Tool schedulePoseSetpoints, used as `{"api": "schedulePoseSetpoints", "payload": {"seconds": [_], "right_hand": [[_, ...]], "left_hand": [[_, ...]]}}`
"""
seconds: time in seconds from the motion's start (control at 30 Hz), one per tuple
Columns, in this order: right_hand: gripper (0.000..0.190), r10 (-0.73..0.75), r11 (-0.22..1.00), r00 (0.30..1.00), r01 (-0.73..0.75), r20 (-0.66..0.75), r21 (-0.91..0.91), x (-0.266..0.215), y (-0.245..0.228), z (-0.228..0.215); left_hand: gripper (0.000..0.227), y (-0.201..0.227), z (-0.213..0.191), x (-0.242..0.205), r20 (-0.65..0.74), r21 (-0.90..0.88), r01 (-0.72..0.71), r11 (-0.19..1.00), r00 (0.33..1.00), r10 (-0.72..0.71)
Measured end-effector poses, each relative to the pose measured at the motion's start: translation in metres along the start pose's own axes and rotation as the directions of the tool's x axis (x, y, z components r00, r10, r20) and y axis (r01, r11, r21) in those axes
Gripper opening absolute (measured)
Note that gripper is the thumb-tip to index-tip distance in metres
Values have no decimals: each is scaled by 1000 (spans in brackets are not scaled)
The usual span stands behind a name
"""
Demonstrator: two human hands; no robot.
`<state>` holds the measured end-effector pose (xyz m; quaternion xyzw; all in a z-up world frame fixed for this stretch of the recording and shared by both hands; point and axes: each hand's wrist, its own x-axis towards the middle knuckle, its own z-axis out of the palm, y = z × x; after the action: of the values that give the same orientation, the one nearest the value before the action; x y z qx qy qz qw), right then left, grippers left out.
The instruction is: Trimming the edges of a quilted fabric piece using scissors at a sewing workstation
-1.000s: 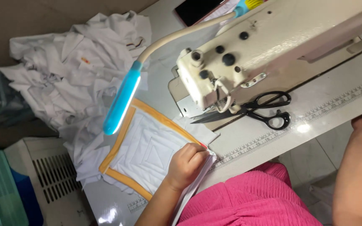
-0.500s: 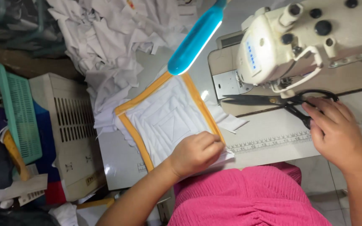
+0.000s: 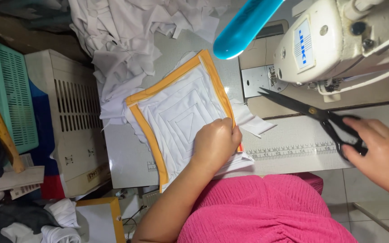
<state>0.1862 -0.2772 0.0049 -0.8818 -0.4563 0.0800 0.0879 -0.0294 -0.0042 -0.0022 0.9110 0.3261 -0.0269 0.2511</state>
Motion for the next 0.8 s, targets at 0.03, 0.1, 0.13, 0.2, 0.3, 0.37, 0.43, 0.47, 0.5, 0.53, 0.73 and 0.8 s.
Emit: {"api": "schedulePoseSetpoints", "payload": {"seconds": [0.03,0.1,0.13,0.2,0.3,0.37,0.43,0.47,0.5,0.53,0.73,0.8], "right_hand": [[59,58,996,996,-62,62,66,-5,3,3],[59,206,937,959,-251,196,244,-14,-2,-3],[60,317,812,883,-441,345,383,-18,-4,-6],[56,349,747,849,-507,396,429,-31,1,-2],[49,391,613,755,-640,526,464,-46,8,0],[45,394,550,691,-705,606,447,-61,16,5],[52,141,382,745,-649,652,659,-83,28,15],[52,138,387,742,-650,656,654,-85,24,14],[51,-11,318,722,-653,692,687,-91,20,14],[50,-161,245,691,-664,705,707,-96,16,13],[43,-68,440,402,-809,913,389,-63,-39,-15],[48,-171,439,465,-753,868,490,-53,-52,-18]], "left_hand": [[24,-2,-1,-1,-7,-49,3,999,1000,-4],[24,-3,-15,-2,68,-151,72,986,996,-62],[24,-3,-21,-3,146,-245,142,959,983,-108],[21,-4,-35,-7,202,-342,186,921,972,-121],[19,-5,-46,-11,289,-504,265,822,949,-128],[19,-5,-47,-12,322,-571,305,762,937,-134],[15,-5,-45,-11,469,-723,503,473,861,-199],[15,-7,-43,-10,470,-725,507,466,859,-203],[14,-7,-40,-9,446,-742,477,470,876,-185],[13,-8,-38,-8,421,-759,447,474,892,-167],[12,-7,-22,-3,373,-834,412,367,911,-175],[13,-7,-20,-2,371,-840,411,355,912,-177]]}}
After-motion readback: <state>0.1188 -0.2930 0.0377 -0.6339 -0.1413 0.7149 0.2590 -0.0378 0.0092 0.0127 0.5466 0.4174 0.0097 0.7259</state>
